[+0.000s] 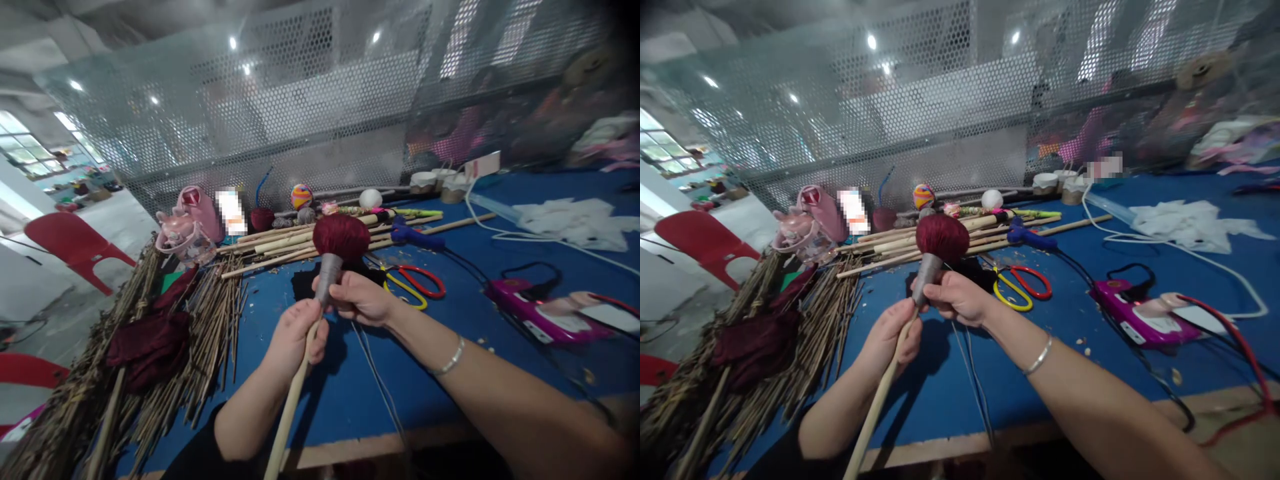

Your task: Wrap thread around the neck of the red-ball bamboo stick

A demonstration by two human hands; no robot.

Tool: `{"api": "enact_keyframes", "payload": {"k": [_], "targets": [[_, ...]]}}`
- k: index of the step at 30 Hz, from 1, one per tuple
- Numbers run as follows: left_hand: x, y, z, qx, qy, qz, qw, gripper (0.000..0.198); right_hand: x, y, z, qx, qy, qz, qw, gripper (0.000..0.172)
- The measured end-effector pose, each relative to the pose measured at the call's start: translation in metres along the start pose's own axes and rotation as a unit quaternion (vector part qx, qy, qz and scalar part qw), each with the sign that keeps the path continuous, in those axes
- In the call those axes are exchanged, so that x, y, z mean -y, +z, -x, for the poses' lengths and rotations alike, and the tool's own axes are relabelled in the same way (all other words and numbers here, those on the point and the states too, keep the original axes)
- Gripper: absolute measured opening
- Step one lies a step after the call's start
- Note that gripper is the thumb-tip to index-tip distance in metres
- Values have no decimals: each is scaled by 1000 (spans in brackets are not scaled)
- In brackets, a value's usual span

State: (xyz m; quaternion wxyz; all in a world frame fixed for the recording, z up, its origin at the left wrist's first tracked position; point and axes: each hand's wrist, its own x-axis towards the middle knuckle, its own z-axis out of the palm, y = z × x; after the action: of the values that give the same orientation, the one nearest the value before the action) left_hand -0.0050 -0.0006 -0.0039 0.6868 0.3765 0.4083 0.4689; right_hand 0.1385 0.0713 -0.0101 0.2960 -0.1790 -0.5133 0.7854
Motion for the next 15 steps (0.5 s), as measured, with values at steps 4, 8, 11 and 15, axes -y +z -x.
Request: {"api": "enact_keyframes", "payload": {"k": [4, 8, 11, 15], "targets": [[3, -2, -4, 9, -53, -46, 997, 44, -2, -1, -1, -59, 3, 44, 997, 33], [8, 1, -3, -127, 101, -230, 960, 41, -4, 1, -4, -128, 28, 59, 990, 35], [10, 0, -2, -159, 166, -293, 928, 38, -5, 7, -5, -132, 35, 71, 988, 36], [7, -4, -4, -145, 127, -229, 954, 35, 1, 16, -4, -119, 3, 108, 987, 36]]}}
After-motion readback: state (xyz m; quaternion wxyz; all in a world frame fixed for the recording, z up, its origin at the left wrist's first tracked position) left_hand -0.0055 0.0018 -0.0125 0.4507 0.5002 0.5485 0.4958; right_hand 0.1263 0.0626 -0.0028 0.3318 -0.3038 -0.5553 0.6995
